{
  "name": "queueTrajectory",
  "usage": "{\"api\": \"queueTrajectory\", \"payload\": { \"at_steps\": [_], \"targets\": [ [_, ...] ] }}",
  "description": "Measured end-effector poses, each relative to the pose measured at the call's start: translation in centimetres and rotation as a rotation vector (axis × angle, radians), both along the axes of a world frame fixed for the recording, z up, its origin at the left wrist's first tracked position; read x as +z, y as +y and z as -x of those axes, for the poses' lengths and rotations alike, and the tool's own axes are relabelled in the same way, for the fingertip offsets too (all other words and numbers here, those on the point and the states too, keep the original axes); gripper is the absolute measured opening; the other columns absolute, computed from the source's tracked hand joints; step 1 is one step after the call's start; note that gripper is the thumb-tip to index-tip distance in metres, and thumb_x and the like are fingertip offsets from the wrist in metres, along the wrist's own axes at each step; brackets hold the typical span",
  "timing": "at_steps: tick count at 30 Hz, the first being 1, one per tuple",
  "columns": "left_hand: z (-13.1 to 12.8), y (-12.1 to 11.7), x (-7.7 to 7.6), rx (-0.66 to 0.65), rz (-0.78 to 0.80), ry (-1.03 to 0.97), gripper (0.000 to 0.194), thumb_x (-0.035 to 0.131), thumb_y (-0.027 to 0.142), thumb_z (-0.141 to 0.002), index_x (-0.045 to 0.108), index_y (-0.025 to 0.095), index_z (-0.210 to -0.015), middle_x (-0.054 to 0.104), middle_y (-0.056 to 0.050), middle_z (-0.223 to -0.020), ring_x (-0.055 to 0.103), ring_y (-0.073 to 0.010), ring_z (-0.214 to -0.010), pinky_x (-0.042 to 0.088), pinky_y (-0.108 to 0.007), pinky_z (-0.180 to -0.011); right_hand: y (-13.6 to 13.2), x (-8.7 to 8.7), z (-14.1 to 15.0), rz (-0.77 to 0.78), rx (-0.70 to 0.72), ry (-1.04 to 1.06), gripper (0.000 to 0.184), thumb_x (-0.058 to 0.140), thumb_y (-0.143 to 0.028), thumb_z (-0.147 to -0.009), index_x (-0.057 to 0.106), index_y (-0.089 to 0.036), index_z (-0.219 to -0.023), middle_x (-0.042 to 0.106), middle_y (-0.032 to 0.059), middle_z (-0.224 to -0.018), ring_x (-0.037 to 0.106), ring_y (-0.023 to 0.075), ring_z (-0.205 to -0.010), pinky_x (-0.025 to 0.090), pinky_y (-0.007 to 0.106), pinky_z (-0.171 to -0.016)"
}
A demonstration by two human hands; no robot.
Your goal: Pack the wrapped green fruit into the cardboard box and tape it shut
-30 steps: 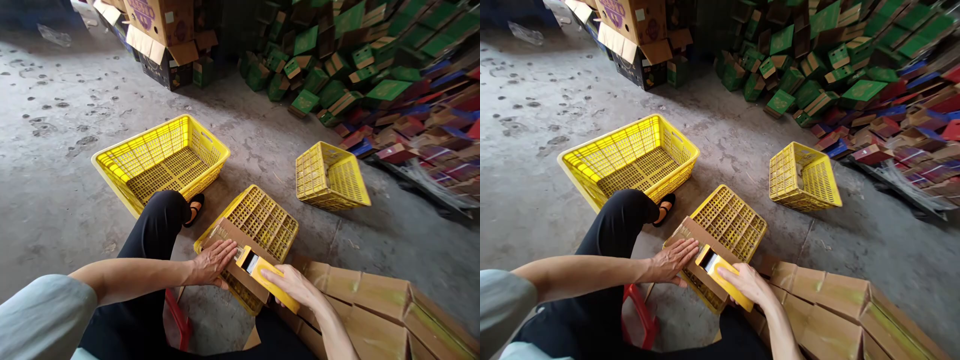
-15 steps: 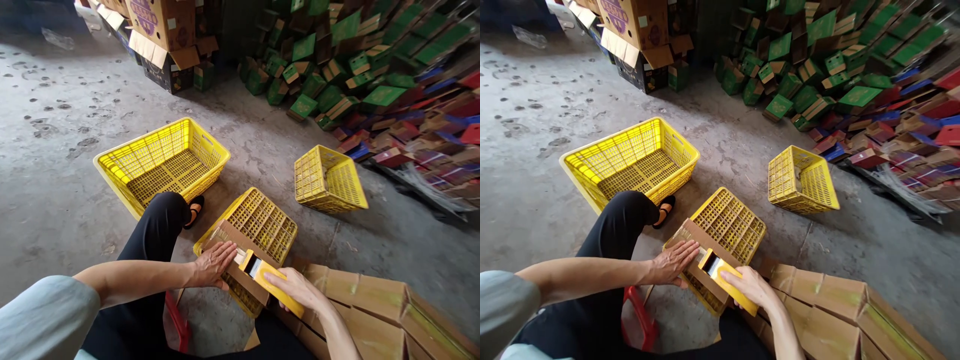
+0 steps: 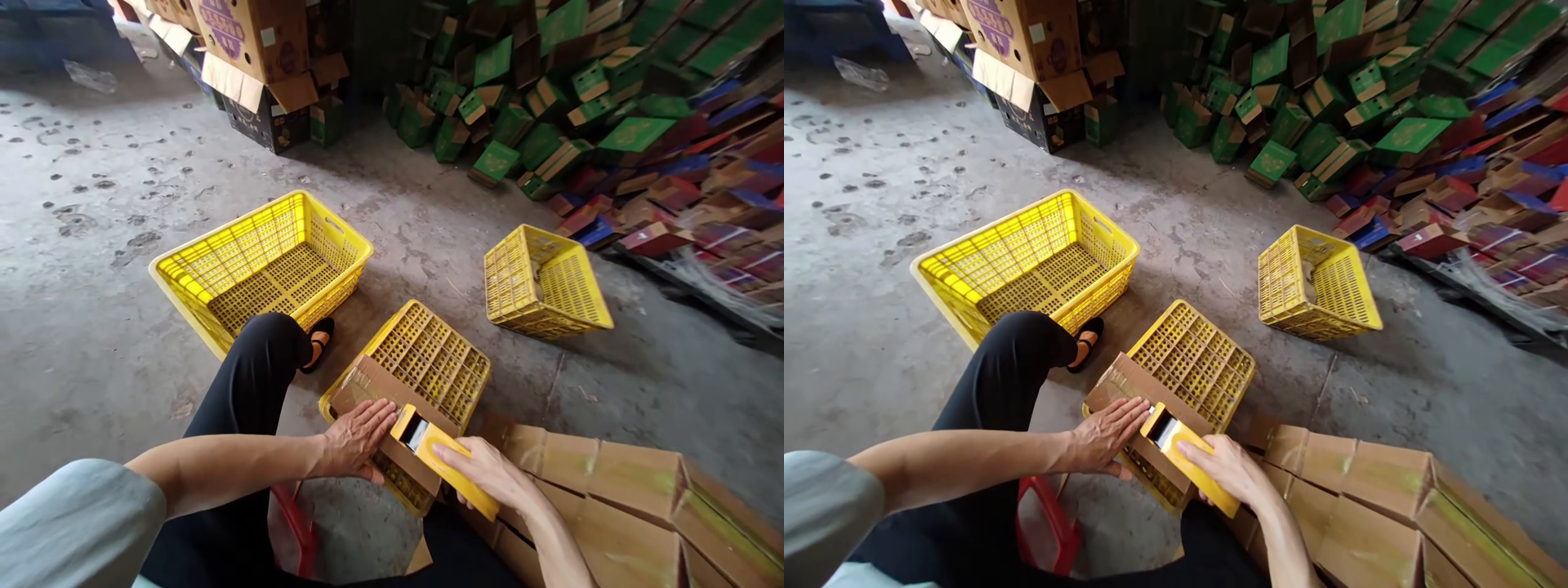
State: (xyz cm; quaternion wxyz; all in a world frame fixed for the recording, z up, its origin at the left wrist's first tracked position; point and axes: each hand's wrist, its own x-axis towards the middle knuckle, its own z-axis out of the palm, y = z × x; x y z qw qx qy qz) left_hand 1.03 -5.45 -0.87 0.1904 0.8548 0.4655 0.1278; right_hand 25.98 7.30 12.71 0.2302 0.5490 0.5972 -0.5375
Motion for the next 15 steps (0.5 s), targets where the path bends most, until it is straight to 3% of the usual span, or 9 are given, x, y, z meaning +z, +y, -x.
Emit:
{"api": "queueTrajectory", "payload": {
  "at_steps": [5,15],
  "targets": [
    [-0.2,-0.1,-0.1,0.006,-0.009,-0.019,0.103,0.044,0.076,-0.101,0.025,-0.002,-0.166,0.020,-0.023,-0.174,0.019,-0.0358,-0.163,0.021,-0.045,-0.132,0.1,0.2,-0.7,0.004,-0.004,0.037,0.048,0.055,-0.065,-0.095,0.064,-0.019,-0.089,0.074,0.0065,-0.065,0.074,0.0208,-0.058,0.057,0.027,-0.054],
    [-1.6,0.4,-1.7,-0.031,-0.045,-0.042,0.119,0.040,0.087,-0.095,0.012,-0.001,-0.169,0.015,-0.024,-0.174,0.014,-0.0355,-0.164,0.019,-0.045,-0.132,-0.3,0.0,-0.4,-0.092,0.016,-0.030,0.048,0.064,-0.068,-0.090,0.064,-0.020,-0.083,0.077,0.0070,-0.069,0.078,0.0258,-0.065,0.058,0.028,-0.052]
  ]
}}
